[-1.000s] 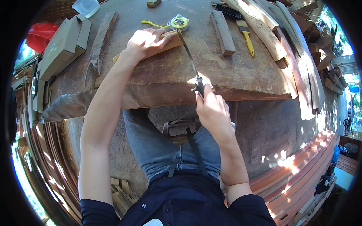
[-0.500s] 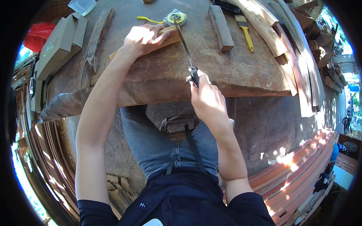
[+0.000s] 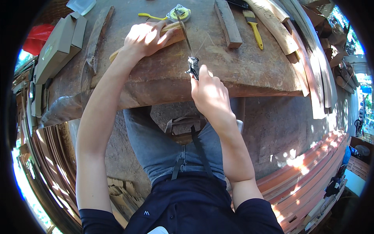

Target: The person is using a hand saw to cut a piece of wood on a workshop workbench.

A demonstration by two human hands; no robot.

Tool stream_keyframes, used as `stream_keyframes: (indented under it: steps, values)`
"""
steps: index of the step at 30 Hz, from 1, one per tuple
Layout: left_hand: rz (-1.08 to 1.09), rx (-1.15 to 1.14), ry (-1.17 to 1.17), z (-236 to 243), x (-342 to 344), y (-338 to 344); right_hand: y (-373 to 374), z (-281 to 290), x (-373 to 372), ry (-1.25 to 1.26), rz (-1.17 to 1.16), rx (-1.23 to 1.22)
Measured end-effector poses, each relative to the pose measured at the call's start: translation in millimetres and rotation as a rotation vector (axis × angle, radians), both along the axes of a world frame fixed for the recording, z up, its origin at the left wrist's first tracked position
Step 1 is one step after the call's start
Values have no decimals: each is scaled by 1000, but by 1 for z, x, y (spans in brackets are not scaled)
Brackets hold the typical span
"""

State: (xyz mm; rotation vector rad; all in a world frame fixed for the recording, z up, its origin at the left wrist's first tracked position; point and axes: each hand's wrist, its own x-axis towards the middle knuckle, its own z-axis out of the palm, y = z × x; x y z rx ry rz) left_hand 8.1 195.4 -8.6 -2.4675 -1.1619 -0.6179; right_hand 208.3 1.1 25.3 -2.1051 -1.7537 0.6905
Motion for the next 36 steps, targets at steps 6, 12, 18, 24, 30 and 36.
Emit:
stream_keyframes:
  steps: [6, 12, 18, 24, 30, 36]
  values:
    - [-37, 22, 32, -12, -8, 14, -41, -28, 16, -146, 91, 460]
    - [-84, 142, -9, -2, 0, -8, -20, -8, 10, -27, 16, 371]
    - [-83, 75, -61, -1, 2, -14, 31, -2, -1, 9, 9, 32]
    - [-16, -13, -2, 7, -3, -7, -44, -21, 6, 17, 28, 336]
    - [-137, 63, -46, 3, 6, -8, 21, 4, 3, 60, 2, -13]
    - [-1, -32, 54, 9, -4, -14, 28, -22, -1, -186, 143, 38]
